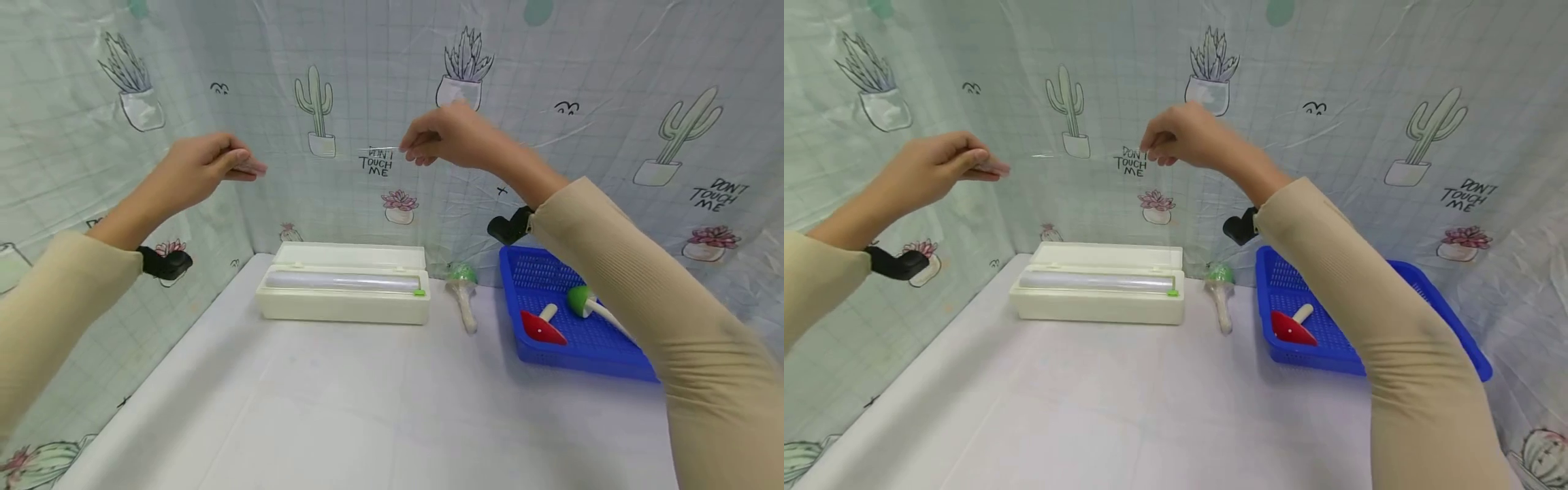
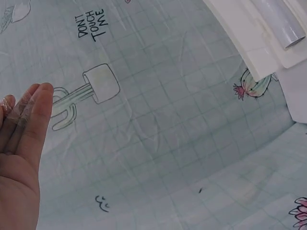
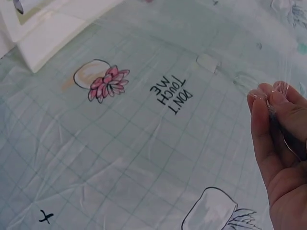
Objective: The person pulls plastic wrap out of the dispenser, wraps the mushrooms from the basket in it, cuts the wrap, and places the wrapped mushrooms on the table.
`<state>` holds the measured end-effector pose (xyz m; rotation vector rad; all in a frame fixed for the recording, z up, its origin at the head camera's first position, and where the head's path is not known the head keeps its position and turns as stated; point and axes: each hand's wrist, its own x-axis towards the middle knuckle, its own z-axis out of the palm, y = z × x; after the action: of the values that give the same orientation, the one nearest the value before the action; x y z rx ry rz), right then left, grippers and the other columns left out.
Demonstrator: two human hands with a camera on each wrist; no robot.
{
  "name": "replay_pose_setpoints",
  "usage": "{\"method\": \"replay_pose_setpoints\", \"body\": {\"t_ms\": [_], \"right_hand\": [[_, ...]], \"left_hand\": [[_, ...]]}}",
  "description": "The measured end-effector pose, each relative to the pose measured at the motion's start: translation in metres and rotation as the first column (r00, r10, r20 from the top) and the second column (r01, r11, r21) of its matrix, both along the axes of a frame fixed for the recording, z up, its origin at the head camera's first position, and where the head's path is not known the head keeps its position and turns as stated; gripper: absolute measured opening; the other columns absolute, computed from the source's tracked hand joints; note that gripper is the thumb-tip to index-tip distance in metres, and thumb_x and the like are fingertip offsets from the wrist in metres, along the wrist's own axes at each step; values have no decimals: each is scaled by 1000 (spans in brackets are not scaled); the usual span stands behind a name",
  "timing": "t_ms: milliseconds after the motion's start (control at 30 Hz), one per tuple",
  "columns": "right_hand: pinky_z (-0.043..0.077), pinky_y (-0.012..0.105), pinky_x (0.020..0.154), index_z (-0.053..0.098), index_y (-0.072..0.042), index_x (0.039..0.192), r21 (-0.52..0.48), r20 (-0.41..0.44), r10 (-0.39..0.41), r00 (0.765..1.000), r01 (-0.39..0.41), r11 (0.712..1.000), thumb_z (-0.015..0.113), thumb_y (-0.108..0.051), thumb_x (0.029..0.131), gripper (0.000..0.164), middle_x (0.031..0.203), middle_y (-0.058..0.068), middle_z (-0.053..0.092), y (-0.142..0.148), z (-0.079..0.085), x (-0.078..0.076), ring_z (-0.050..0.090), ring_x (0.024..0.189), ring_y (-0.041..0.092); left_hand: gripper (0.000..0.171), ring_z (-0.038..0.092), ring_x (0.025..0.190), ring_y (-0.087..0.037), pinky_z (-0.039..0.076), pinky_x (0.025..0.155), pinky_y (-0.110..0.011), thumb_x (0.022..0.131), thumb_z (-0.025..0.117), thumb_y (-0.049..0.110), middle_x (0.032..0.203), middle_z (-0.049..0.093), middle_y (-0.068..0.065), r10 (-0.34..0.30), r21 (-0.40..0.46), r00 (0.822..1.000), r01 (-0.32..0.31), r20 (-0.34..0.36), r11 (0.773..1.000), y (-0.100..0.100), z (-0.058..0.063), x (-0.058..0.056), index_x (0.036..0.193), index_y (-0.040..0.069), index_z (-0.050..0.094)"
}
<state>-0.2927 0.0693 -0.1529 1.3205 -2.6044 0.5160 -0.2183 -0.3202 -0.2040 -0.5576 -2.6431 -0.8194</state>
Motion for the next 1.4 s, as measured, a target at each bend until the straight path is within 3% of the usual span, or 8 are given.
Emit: {"method": "replay_pose_setpoints", "body": {"t_ms": [167,300,600,1033,1400], "right_hand": [[59,23,81,74,-1,117,-15,36,-52,998,52,999,66,-9,99,21,106,13,76,-1,11,-2,74,93,21],[58,23,82,74,-4,117,-11,64,-71,995,72,997,66,-14,100,22,107,11,76,-2,16,1,73,93,18],[58,24,82,75,-5,115,-21,65,-64,996,66,998,67,-15,99,20,104,8,77,0,19,-3,72,90,14],[58,21,78,76,-5,110,19,59,2,998,-3,1000,69,-10,98,15,100,8,77,5,22,-1,73,88,14],[58,22,80,75,-5,111,74,57,-50,997,46,996,67,-10,98,16,105,7,77,3,44,-5,74,91,14]], "left_hand": [[36,67,91,9,53,80,-9,110,42,26,124,67,-26,10,20,999,-11,32,1000,3,13,-22,122,-5,57],[37,67,91,7,54,79,-10,111,41,25,126,66,-27,20,49,998,-23,51,999,3,19,-29,123,-6,57],[35,69,91,5,55,79,-12,110,42,24,123,68,-23,15,100,998,-21,53,995,7,21,-27,121,-6,57],[28,69,86,8,54,75,-10,110,46,18,113,74,-18,-35,29,999,35,29,999,6,25,-6,117,-6,60],[32,67,84,11,52,76,-7,110,43,22,112,75,-13,-14,8,999,14,50,1000,8,41,-20,119,-6,58]]}}
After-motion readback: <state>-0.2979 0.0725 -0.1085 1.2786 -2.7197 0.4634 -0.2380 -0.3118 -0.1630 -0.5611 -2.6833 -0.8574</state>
